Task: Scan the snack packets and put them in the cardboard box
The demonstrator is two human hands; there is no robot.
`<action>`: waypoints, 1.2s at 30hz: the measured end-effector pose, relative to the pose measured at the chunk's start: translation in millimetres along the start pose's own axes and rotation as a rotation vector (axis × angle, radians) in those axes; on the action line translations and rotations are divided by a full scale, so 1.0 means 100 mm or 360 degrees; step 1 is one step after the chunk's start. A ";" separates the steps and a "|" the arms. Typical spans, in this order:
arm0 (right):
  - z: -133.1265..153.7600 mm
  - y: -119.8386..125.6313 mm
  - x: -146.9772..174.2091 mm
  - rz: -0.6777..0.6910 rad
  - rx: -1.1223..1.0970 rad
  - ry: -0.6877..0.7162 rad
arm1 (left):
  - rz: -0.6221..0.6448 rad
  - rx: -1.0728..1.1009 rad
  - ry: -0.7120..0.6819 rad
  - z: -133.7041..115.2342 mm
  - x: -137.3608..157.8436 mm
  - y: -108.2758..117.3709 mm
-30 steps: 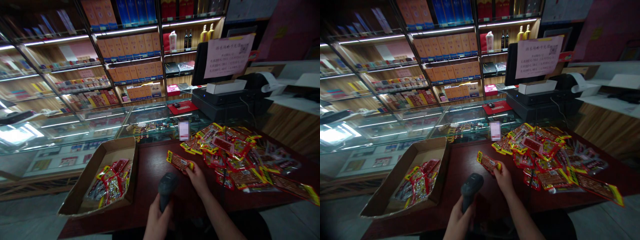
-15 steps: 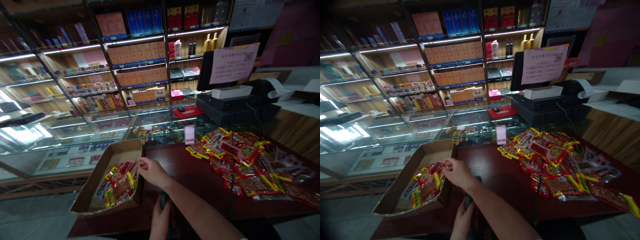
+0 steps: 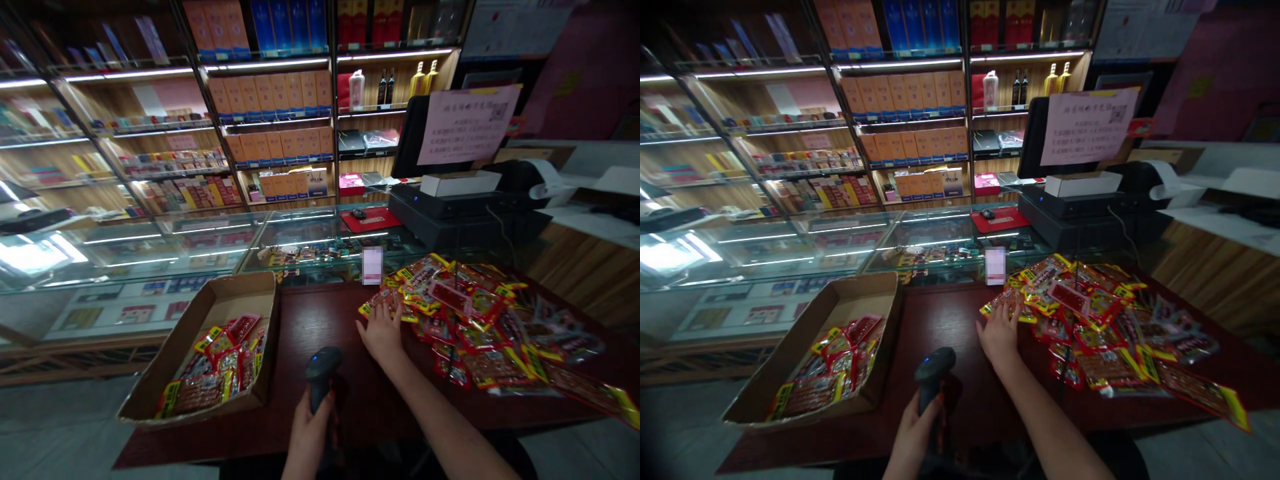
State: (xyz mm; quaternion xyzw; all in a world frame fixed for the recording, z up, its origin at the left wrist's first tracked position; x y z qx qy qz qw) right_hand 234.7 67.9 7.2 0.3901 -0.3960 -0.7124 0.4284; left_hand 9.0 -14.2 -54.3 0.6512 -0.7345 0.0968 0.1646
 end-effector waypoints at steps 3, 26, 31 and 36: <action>0.31 -0.01 0.32 0.0063 -0.0069 0.0042 | -0.0008 0.0014 -0.0019 -0.07 0.04 0.01; -0.76 0.11 0.14 0.0143 -0.1216 -0.0335 | 0.0169 -0.0185 -0.0165 -0.19 0.17 -0.05; -0.53 -0.08 0.37 0.0472 -0.2265 -0.0440 | 0.0298 -0.0302 -0.0224 -0.18 0.28 -0.09; -0.46 -0.06 0.41 0.0519 -0.2110 -0.0187 | 0.0379 -0.0597 -0.0316 -0.32 0.43 -0.07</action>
Point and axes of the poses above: each hand's wrist, its own x-axis away from the middle knuckle, its own y-axis out of the back of the hand, z = x × y, the point moved 6 cm from there along -x, towards the middle knuckle, and after that the axes turned 11 degrees about -x, right-handed, at the moved point
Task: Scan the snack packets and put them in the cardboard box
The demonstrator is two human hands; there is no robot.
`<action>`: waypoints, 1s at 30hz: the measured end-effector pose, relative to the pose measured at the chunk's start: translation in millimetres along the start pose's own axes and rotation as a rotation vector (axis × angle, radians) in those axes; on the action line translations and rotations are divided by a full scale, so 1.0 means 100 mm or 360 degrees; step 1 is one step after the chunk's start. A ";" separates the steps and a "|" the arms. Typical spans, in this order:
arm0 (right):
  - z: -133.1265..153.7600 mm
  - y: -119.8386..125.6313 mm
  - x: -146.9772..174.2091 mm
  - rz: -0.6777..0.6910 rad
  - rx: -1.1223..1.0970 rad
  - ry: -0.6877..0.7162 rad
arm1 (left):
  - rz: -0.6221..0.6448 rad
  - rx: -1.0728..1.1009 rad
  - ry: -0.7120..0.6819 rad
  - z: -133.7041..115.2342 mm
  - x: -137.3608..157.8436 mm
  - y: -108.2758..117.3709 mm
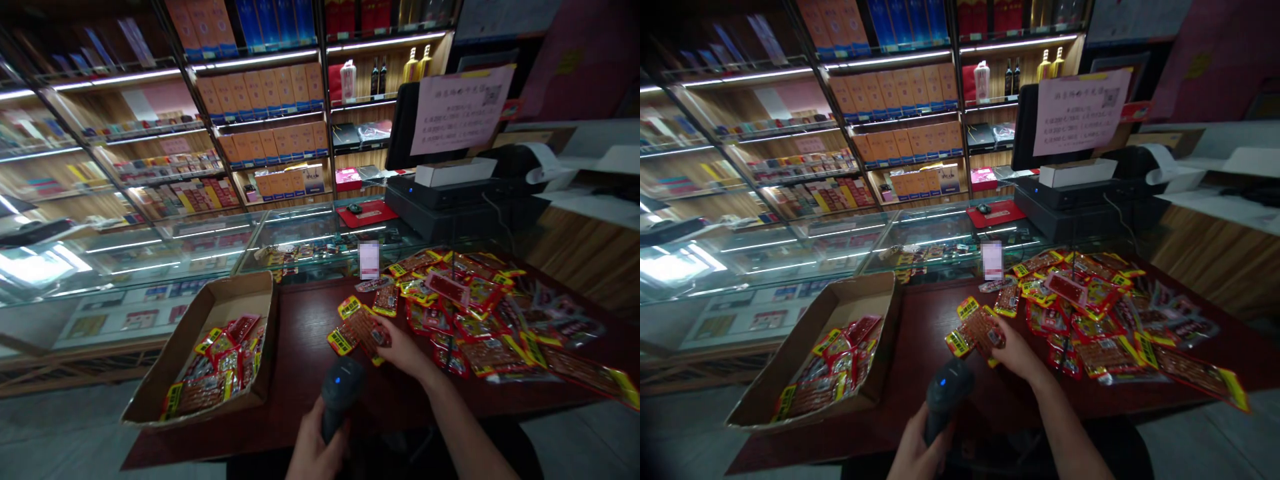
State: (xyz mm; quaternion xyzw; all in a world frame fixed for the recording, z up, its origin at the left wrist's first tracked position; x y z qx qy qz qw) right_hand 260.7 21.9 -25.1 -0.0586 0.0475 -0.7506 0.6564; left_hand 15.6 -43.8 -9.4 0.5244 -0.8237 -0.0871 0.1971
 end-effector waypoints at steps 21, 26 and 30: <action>0.18 -0.03 0.06 0.0002 0.0308 0.0192 | -0.0031 -0.0100 -0.0130 -0.19 0.02 0.08; 0.38 -0.29 -0.09 -0.0035 -0.0100 0.0134 | -0.0193 0.0223 0.0166 0.16 -0.09 0.05; 0.56 -1.17 -0.35 0.0339 -0.0388 0.0063 | -0.0378 0.0393 0.0281 0.37 -0.19 0.09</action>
Point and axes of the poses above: each hand's wrist, its own x-axis away from the middle knuckle, its own y-axis out of the back of the hand, z = x × y, the point moved 6 cm from there along -x, towards the middle knuckle, and after that the axes turned 11 degrees about -x, right-handed, at the moved point
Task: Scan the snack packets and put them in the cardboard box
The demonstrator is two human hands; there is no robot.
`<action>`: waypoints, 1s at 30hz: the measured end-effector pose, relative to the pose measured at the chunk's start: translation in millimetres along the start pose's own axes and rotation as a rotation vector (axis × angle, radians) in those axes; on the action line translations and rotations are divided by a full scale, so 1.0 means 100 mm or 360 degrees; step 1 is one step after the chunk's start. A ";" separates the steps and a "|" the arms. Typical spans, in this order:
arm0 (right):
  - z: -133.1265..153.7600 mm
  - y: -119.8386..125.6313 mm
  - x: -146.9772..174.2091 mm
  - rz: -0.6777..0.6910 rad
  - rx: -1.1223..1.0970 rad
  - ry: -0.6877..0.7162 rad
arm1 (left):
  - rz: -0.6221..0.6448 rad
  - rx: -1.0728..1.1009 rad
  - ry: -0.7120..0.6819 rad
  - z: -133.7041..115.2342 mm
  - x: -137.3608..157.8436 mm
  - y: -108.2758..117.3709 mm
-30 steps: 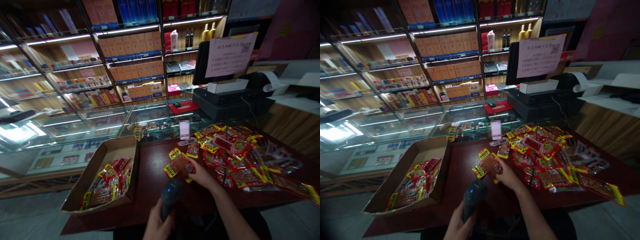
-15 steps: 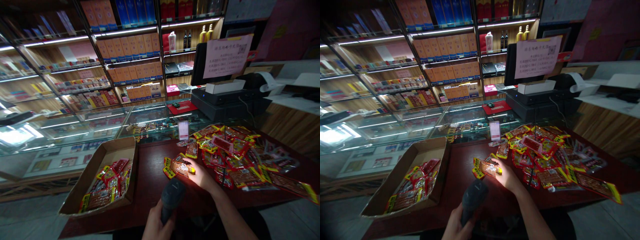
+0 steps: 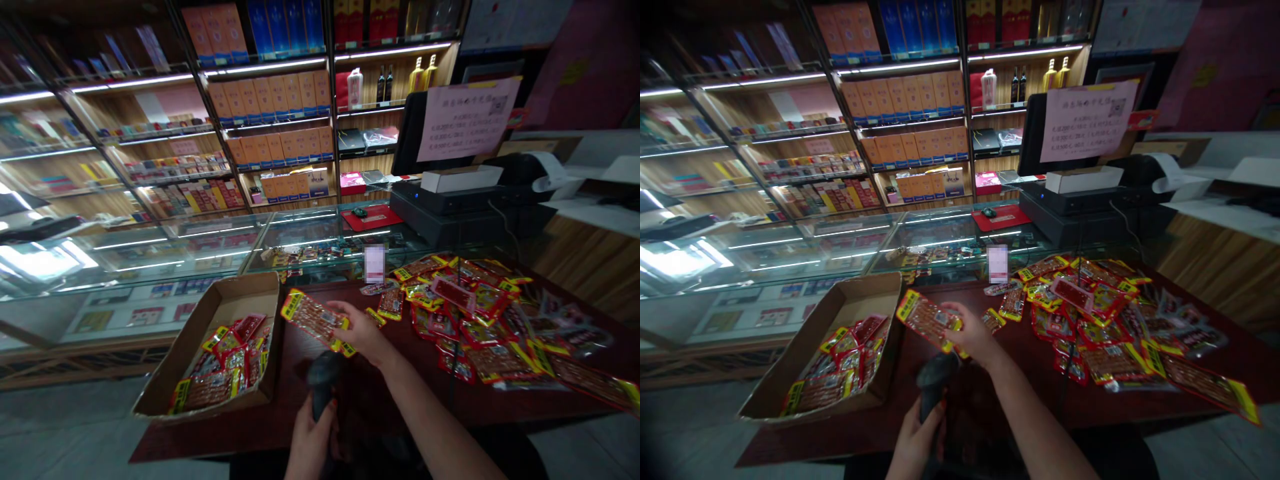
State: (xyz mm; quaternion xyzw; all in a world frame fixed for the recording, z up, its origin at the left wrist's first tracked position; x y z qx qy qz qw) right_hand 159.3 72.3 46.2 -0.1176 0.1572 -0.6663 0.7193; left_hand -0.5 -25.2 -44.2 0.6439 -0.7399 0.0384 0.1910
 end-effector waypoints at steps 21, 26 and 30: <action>-0.12 1.05 0.13 -0.0368 0.2159 -0.0222 | 0.0082 0.0000 -0.0044 0.02 -0.03 -0.03; -0.12 1.02 0.16 -0.0249 0.2072 -0.0236 | 0.0117 -0.0050 -0.0043 0.02 -0.04 -0.04; -0.07 1.01 0.18 -0.0070 0.1998 -0.0238 | 0.0152 -0.0095 -0.0046 -0.04 -0.02 -0.05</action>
Point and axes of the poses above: each hand's wrist, its own x-axis away from the middle knuckle, its own y-axis out of the back of the hand, z = x × y, the point moved 6 cm from there along -x, towards the middle knuckle, and after that the axes turned 11 degrees about -x, right-handed, at the moved point
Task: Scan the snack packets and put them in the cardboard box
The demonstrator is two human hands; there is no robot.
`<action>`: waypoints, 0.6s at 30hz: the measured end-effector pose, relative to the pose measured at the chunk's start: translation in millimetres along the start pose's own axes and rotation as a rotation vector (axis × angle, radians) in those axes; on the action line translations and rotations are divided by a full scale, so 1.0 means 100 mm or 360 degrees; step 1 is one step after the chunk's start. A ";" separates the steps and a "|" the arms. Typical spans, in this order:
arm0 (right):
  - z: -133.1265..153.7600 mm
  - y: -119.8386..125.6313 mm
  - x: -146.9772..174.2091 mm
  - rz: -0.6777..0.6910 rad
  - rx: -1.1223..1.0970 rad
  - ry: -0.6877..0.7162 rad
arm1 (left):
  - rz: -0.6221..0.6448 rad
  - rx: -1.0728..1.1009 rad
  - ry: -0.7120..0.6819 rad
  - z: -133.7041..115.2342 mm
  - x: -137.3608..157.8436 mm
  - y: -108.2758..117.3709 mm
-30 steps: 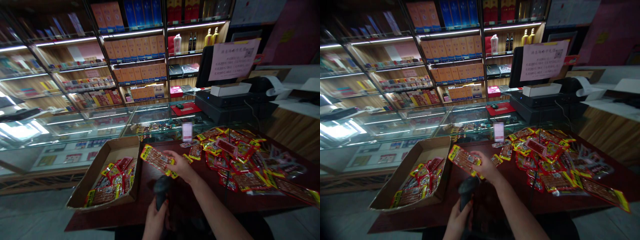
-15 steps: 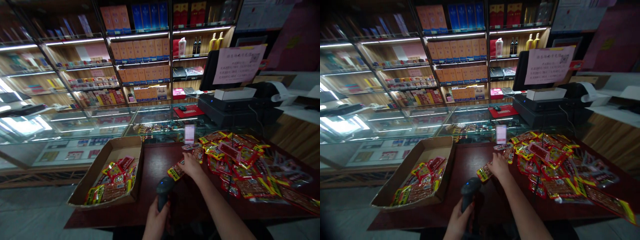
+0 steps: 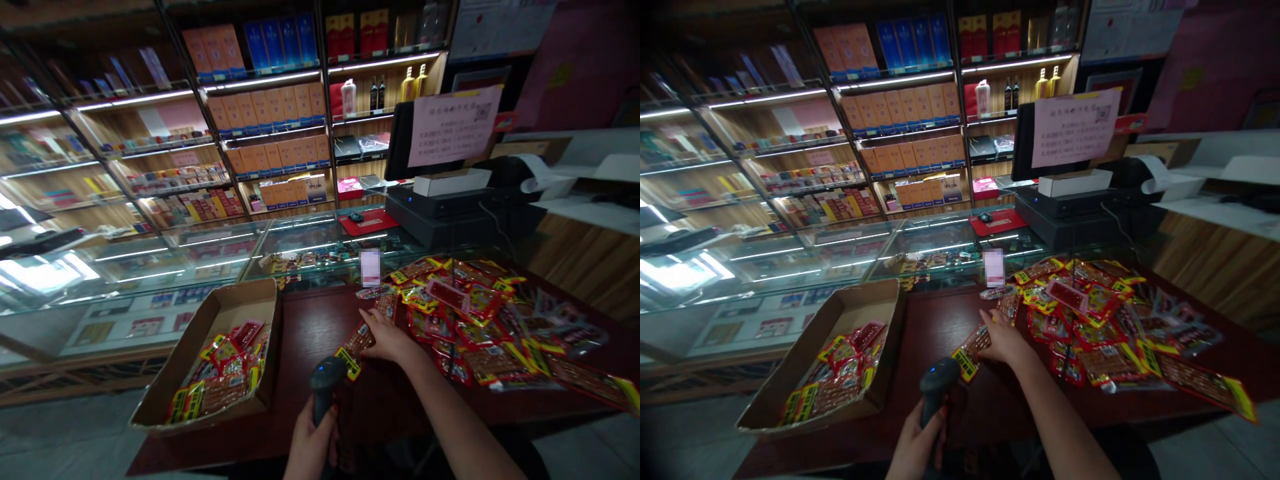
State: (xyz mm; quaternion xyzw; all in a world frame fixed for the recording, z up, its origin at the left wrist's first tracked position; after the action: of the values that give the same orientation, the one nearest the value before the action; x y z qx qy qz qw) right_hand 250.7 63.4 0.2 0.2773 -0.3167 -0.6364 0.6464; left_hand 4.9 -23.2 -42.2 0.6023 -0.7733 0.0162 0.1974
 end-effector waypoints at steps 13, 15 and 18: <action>-0.15 -0.04 0.25 -0.0469 -0.0604 0.0093 | 0.0106 0.0061 -0.0055 -0.14 0.16 0.00; -0.23 -0.11 0.32 -0.0530 -0.0834 0.0106 | 0.0115 0.0002 -0.0067 -0.20 0.20 -0.01; -0.31 -0.16 0.41 -0.0576 -0.1037 0.0128 | 0.0116 -0.0121 -0.0081 -0.34 0.26 -0.03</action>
State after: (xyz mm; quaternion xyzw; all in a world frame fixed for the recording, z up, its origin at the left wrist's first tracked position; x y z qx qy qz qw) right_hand 263.6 20.8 -29.2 0.1333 -0.0177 -0.7963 0.5897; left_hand 12.4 -39.5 -3.4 0.5659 -0.7996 -0.0213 0.1998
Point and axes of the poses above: each hand's wrist, its own x-axis away from the middle knuckle, its own y-axis out of the back of the hand, z = x × y, the point moved 6 cm from there along -x, towards the middle knuckle, and after that the axes turned 11 degrees about -x, right-handed, at the moved point
